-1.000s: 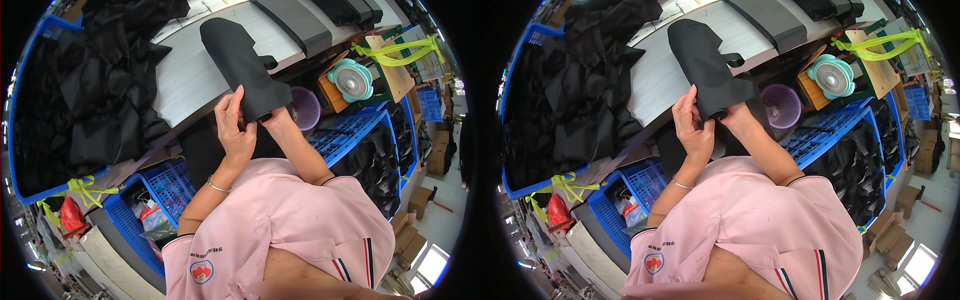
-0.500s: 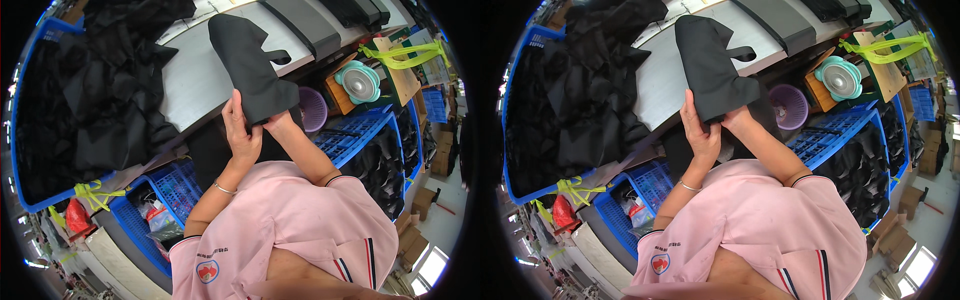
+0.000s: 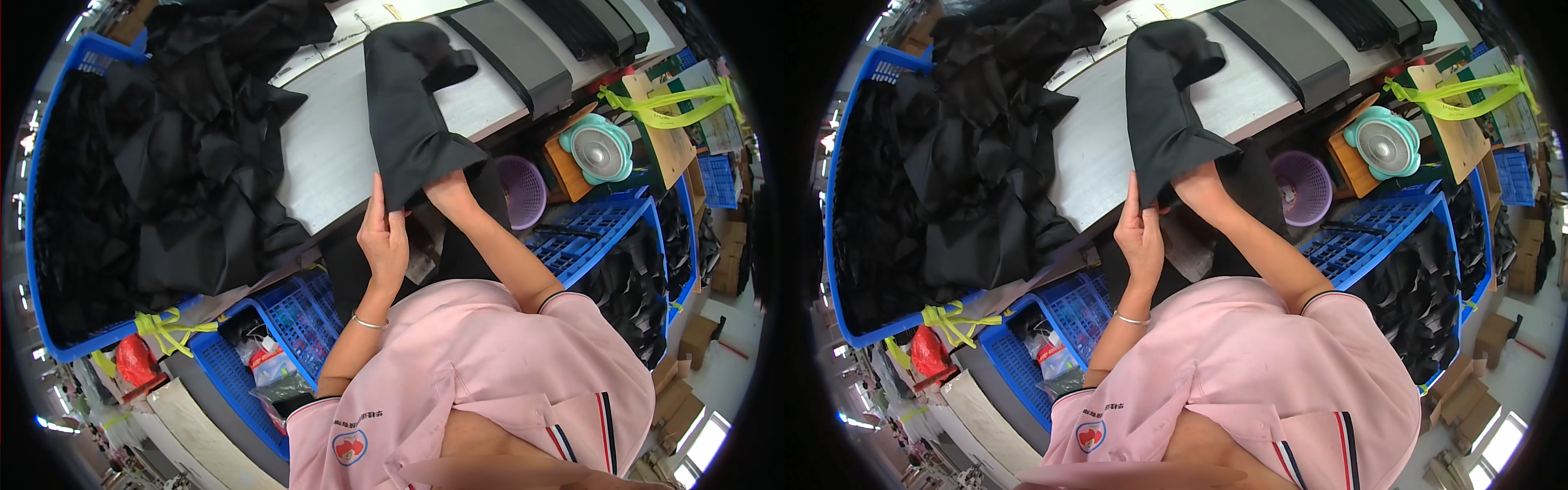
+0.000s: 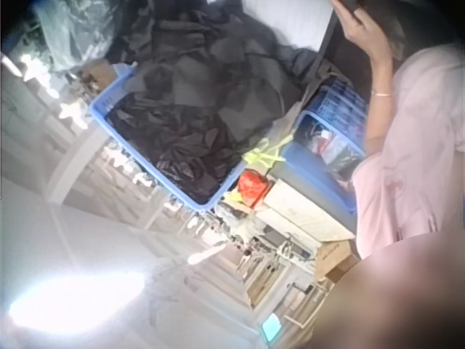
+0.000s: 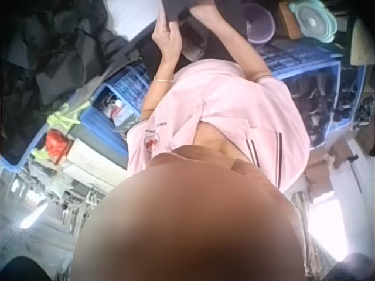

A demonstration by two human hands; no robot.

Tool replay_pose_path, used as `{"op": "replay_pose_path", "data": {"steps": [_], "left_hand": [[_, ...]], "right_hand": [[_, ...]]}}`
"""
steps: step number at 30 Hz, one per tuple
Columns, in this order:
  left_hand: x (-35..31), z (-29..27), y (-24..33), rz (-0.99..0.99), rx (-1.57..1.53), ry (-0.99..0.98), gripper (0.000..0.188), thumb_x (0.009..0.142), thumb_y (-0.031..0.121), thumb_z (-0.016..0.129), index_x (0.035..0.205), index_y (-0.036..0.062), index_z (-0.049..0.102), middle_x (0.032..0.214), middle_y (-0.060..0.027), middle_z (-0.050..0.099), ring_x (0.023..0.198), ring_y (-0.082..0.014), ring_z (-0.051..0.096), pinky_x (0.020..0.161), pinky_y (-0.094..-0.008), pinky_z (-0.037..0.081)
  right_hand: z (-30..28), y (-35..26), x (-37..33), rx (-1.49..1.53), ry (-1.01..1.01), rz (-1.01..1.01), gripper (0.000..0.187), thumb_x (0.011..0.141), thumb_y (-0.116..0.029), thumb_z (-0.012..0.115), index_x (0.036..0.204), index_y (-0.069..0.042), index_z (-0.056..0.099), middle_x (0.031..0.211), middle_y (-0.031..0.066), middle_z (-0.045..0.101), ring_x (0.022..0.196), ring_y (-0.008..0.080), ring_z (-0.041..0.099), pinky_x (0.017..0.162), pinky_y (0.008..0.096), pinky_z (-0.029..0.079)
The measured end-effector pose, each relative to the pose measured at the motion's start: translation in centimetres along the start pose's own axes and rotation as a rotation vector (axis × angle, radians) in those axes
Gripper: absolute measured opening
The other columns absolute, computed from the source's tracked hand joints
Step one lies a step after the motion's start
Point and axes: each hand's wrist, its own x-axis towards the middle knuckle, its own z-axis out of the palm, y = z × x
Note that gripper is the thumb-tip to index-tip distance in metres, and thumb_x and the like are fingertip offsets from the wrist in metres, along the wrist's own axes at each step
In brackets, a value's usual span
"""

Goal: The recorder is inspecting and folding black textile pieces at a warehouse workstation.

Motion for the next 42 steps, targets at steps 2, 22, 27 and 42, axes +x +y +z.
{"op": "replay_pose_path", "data": {"steps": [2, 22, 27, 42], "left_hand": [[-0.4, 0.0, -0.5, -0.052, 0.015, -0.057, 0.063, 0.090, 0.000, 0.060, 0.150, 0.0067, 0.042, 0.122, -0.0146, 0.067, 0.080, -0.0103, 0.063, 0.074, -0.0267, 0.054], [0.0, 1.8, -2.9, -0.393, -0.637, 0.016, 0.035, 0.094, -0.005, 0.039, 0.120, -0.0062, 0.061, 0.101, -0.0084, 0.068, 0.078, -0.0148, 0.068, 0.072, -0.0264, 0.057], [-0.2, 3.1, -0.7, -0.591, -0.878, 0.046, 0.012, 0.095, 0.003, 0.056, 0.093, -0.0010, 0.067, 0.088, -0.0039, 0.069, 0.076, -0.0107, 0.064, 0.067, -0.0259, 0.050], [0.0, 0.2, -2.1, -0.267, -0.637, 0.153, 0.041, 0.090, -0.003, 0.066, 0.128, -0.0012, 0.052, 0.111, -0.0061, 0.064, 0.103, -0.0125, 0.060, 0.091, -0.0251, 0.048]], "right_hand": [[-0.7, -0.5, 0.7, -0.363, -0.067, -0.006, 0.041, 0.094, -0.006, 0.060, 0.132, 0.003, 0.048, 0.135, 0.0178, 0.053, 0.127, 0.0274, 0.051, 0.105, 0.0366, 0.043], [1.7, -2.3, -1.4, -1.098, -0.040, -0.189, 0.035, 0.073, -0.009, 0.064, 0.106, 0.003, 0.066, 0.107, 0.0244, 0.064, 0.104, 0.0410, 0.060, 0.098, 0.0514, 0.042], [1.4, -2.3, -3.2, -0.806, -0.237, -0.191, 0.037, 0.082, -0.015, 0.060, 0.116, 0.000, 0.062, 0.116, 0.0246, 0.061, 0.111, 0.0398, 0.059, 0.099, 0.0477, 0.044], [-0.4, -2.3, -2.3, -0.903, -0.405, -0.060, 0.036, 0.093, -0.038, 0.059, 0.119, -0.013, 0.063, 0.094, 0.0171, 0.070, 0.090, 0.0367, 0.068, 0.078, 0.0478, 0.054]]}}
